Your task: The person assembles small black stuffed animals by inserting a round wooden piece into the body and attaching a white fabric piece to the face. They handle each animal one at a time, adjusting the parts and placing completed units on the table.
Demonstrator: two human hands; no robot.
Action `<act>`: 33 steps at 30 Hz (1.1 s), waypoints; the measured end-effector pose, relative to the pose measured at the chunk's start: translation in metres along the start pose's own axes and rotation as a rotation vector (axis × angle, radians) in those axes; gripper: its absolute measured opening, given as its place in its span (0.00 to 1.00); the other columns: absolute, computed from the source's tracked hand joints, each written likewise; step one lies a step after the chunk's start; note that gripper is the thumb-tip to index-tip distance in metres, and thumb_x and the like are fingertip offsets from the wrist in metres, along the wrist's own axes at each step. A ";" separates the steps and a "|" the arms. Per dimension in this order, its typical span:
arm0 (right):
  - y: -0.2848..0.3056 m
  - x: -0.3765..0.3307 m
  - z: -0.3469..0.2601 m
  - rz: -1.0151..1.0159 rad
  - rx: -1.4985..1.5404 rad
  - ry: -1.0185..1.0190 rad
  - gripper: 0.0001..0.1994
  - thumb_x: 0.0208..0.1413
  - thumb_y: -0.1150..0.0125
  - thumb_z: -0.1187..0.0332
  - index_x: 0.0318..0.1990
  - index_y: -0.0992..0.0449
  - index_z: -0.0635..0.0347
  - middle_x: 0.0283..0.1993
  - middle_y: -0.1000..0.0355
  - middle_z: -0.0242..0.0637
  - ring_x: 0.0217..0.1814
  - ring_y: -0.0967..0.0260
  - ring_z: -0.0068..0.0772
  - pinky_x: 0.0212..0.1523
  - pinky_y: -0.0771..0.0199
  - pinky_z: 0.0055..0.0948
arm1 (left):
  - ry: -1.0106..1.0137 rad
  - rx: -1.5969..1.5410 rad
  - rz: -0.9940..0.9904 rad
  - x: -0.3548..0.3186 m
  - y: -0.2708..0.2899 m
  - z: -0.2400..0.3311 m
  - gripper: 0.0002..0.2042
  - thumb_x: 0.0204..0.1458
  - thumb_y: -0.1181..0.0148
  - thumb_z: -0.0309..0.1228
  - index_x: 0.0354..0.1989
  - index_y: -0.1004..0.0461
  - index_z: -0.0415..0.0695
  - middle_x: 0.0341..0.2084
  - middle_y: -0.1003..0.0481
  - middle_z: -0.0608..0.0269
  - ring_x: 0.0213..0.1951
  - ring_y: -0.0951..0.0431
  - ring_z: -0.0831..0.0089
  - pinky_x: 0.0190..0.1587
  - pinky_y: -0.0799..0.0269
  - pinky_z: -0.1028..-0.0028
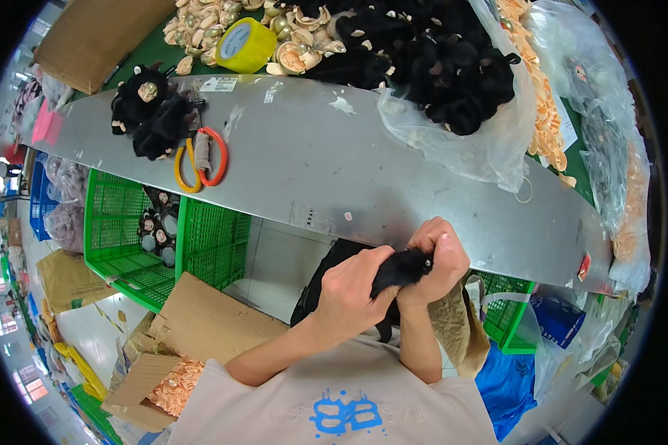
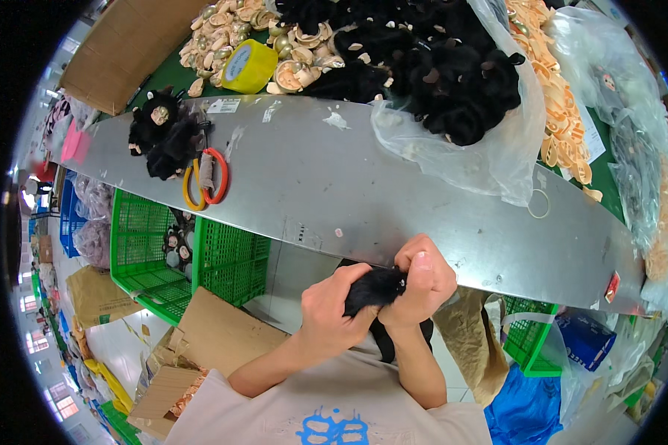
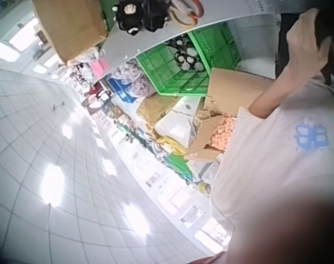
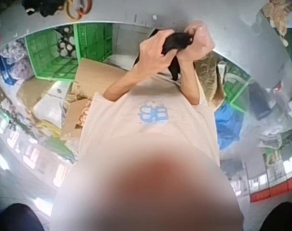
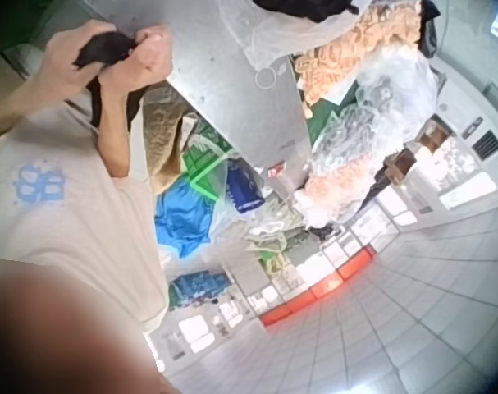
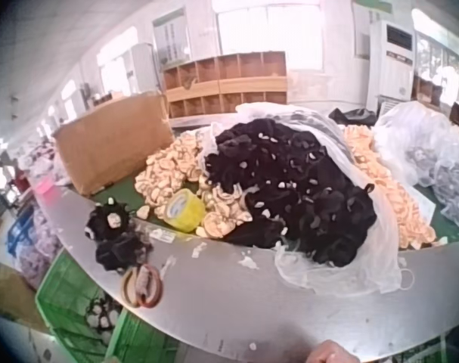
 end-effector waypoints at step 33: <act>-0.029 -0.021 -0.005 -0.445 -0.042 -0.056 0.16 0.53 0.35 0.78 0.50 0.26 0.68 0.36 0.28 0.36 0.31 0.32 0.21 0.33 0.32 0.19 | 0.400 -0.246 0.138 0.023 0.057 -0.040 0.11 0.55 0.38 0.23 0.46 0.28 0.37 0.35 0.20 0.62 0.38 0.25 0.81 0.43 0.27 0.75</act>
Point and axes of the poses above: each hand's wrist, its own x-axis towards the middle knuckle, its own y-axis out of the back of the hand, z = x × y, the point moved 3 cm from there along x, towards the middle knuckle
